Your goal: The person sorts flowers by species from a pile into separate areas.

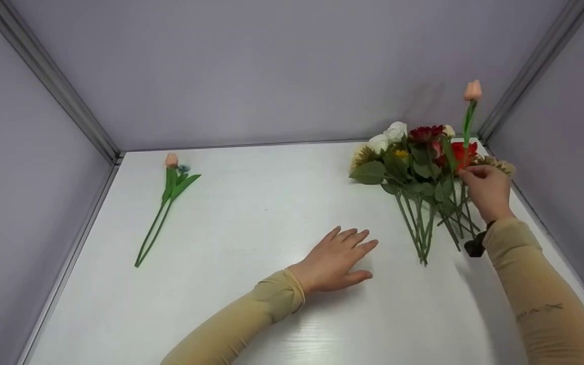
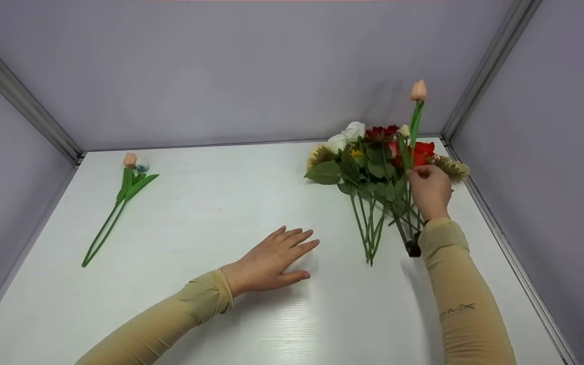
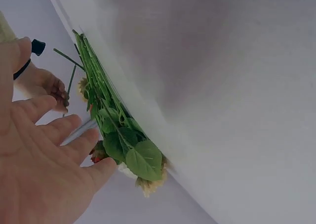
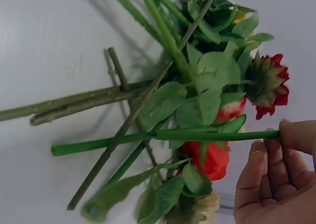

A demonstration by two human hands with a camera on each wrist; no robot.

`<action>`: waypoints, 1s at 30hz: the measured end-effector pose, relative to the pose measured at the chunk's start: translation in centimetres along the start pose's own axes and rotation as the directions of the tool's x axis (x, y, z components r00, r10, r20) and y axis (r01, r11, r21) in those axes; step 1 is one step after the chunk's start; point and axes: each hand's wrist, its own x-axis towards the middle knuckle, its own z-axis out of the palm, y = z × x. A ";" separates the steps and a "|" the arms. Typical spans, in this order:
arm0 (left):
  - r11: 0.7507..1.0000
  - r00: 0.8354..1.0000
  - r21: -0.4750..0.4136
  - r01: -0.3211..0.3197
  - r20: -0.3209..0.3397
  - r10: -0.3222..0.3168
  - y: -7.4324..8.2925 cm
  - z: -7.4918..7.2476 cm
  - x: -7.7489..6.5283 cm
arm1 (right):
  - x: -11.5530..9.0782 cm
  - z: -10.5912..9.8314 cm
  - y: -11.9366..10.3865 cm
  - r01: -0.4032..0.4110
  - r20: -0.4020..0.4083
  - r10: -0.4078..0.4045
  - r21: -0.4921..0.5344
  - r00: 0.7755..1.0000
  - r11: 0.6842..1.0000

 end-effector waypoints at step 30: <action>0.237 0.700 -0.971 0.039 -0.143 -0.699 -7.8 -3.4 -0.1 | -14.1 21.1 -9.2 0.019 0.338 -0.198 0.467 0.920 0.884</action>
